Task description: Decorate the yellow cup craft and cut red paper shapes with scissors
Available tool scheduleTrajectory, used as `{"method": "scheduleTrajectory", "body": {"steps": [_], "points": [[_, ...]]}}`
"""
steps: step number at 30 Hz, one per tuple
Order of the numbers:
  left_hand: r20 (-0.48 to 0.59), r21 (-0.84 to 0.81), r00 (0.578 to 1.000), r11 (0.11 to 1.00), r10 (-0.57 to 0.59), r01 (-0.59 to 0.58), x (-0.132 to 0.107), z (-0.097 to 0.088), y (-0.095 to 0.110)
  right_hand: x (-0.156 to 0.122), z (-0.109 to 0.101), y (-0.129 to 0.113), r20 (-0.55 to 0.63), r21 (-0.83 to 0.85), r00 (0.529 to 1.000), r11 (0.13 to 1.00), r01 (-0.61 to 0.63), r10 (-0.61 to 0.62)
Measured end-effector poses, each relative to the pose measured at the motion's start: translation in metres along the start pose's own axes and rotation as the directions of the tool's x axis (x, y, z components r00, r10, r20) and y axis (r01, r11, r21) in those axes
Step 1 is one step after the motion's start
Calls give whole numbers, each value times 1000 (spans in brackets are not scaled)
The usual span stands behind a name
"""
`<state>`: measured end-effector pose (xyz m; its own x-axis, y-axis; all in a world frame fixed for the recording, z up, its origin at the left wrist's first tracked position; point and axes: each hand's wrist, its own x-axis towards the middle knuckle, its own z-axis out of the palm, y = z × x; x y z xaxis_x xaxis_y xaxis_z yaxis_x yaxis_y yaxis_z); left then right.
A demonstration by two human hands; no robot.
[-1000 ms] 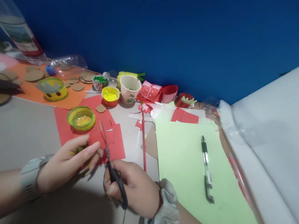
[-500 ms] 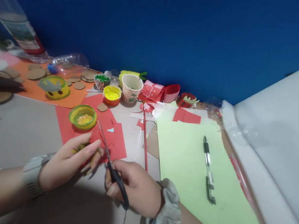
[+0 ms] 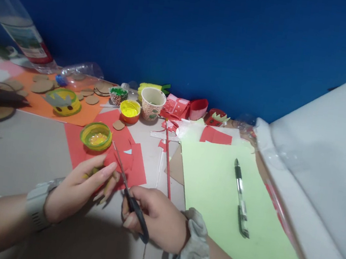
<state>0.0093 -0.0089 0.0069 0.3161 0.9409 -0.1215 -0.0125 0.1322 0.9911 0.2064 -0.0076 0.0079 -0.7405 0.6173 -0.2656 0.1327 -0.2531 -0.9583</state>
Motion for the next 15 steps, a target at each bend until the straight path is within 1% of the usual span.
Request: {"method": "scheduleTrajectory", "body": {"steps": [4, 7, 10, 15], "points": [[3, 17, 1000, 1000, 19, -19, 1, 1, 0, 0, 1, 1, -8, 31, 1000, 999, 20, -20], [-5, 29, 999, 998, 50, -50, 0, 1, -2, 1, 2, -1, -9, 43, 1000, 999, 4, -4], [-13, 24, 999, 999, 47, -46, -1, 1, -4, 1, 2, -3, -18, 24, 1000, 999, 22, -22], [-21, 19, 999, 999, 42, -41, -2, 1, -5, 2, 3, -1, -27, 39, 998, 998, 50, -49]]}}
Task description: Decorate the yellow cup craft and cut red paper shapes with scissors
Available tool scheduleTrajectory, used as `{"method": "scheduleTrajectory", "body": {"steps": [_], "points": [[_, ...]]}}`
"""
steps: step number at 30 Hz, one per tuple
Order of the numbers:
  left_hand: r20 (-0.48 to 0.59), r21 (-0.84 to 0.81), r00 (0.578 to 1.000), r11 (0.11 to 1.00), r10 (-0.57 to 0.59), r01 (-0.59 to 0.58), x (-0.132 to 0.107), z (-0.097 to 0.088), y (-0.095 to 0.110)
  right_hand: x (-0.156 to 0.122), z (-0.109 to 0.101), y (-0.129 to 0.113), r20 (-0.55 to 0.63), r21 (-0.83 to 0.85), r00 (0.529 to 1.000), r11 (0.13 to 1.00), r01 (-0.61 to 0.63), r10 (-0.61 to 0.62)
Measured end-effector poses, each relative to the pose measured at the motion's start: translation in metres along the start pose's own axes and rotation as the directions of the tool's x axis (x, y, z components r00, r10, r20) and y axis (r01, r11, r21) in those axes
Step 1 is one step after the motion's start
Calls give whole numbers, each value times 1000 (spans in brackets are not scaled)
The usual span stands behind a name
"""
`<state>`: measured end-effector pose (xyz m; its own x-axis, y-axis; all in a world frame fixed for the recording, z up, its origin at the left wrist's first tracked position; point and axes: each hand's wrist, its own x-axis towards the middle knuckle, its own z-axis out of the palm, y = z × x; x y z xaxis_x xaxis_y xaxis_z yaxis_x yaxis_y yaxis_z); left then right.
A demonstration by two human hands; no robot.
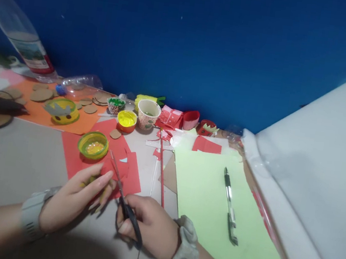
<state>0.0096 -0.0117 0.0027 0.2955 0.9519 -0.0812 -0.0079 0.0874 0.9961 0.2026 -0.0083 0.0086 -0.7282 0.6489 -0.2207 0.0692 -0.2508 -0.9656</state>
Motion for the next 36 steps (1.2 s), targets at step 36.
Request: {"method": "scheduleTrajectory", "body": {"steps": [36], "points": [[-27, 18, 1000, 1000, 11, -10, 1, 1, 5, 1, 4, 7, -48, 113, 999, 993, 29, -24]]}}
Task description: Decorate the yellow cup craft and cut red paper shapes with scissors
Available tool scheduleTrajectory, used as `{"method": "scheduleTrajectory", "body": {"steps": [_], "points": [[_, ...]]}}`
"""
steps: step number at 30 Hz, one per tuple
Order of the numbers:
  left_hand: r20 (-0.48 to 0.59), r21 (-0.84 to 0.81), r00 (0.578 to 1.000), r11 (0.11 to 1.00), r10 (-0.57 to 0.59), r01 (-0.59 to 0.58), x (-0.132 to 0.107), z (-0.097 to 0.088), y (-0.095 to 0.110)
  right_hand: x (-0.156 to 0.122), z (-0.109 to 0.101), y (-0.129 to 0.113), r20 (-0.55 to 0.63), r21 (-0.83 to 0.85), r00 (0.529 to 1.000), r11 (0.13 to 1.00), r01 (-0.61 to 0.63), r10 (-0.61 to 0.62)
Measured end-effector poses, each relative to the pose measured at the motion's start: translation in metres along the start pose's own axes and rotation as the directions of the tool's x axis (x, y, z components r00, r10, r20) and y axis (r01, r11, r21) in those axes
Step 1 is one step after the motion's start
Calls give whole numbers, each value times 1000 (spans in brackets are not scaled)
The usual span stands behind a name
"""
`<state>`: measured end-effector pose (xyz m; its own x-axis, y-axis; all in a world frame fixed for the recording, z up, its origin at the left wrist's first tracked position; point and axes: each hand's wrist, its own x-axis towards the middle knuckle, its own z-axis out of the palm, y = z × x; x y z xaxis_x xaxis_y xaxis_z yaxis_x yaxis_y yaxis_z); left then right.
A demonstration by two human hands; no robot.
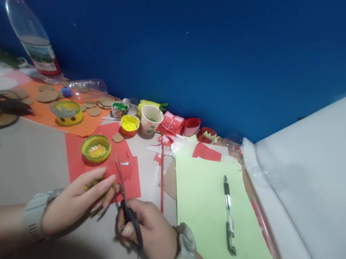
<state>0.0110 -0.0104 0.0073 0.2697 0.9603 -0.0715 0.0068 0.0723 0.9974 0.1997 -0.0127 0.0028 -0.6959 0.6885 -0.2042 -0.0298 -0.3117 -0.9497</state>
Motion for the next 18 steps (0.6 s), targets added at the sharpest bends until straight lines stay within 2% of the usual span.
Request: {"method": "scheduleTrajectory", "body": {"steps": [18], "points": [[4, -11, 1000, 1000, -1, 1, 0, 0, -1, -1, 1, 0, -9, -7, 1000, 1000, 7, -7]]}}
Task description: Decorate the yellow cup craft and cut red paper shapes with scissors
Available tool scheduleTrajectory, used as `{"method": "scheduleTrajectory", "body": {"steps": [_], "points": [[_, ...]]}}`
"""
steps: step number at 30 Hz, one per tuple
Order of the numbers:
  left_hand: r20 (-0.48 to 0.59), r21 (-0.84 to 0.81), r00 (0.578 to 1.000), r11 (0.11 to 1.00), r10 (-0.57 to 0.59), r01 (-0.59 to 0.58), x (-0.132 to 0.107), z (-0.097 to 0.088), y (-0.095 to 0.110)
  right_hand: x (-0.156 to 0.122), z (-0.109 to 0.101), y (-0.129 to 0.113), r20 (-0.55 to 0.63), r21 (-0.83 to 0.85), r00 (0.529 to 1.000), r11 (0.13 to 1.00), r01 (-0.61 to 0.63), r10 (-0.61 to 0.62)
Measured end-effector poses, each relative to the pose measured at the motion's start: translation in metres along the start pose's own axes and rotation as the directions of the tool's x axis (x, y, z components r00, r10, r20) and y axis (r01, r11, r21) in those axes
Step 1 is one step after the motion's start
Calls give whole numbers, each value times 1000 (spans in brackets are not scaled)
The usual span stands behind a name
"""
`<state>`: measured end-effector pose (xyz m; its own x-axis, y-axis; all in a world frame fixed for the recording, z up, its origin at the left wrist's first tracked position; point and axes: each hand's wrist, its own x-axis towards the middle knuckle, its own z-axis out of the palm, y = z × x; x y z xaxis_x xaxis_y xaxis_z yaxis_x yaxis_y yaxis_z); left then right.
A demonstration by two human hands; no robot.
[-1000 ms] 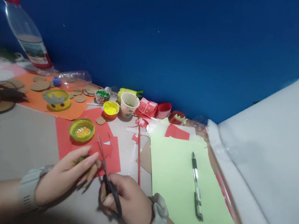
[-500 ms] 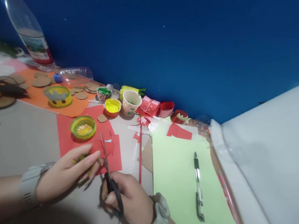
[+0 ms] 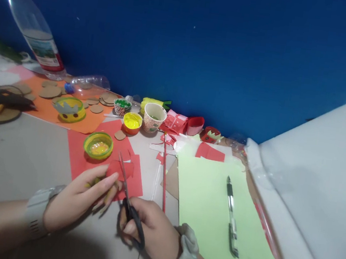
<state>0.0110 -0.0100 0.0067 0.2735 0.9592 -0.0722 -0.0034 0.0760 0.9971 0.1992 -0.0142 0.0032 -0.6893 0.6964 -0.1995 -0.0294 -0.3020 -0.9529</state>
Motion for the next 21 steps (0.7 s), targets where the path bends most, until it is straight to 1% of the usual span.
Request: {"method": "scheduleTrajectory", "body": {"steps": [3, 8, 15, 19, 21], "points": [[13, -6, 1000, 1000, -8, 8, 0, 0, -1, 0, 1, 0, -6, 8, 1000, 1000, -7, 7], [-4, -9, 1000, 1000, -1, 1, 0, 0, -1, -1, 0, 0, -4, 24, 1000, 1000, -4, 4], [21, -25, 999, 999, -34, 34, 0, 0, -1, 0, -1, 2, -14, 37, 1000, 999, -7, 7], [-8, -9, 1000, 1000, -8, 8, 0, 0, 0, 0, -1, 2, -9, 34, 1000, 999, -15, 15], [1, -20, 1000, 1000, -9, 9, 0, 0, -1, 0, -1, 2, -16, 30, 1000, 1000, -6, 6]]}}
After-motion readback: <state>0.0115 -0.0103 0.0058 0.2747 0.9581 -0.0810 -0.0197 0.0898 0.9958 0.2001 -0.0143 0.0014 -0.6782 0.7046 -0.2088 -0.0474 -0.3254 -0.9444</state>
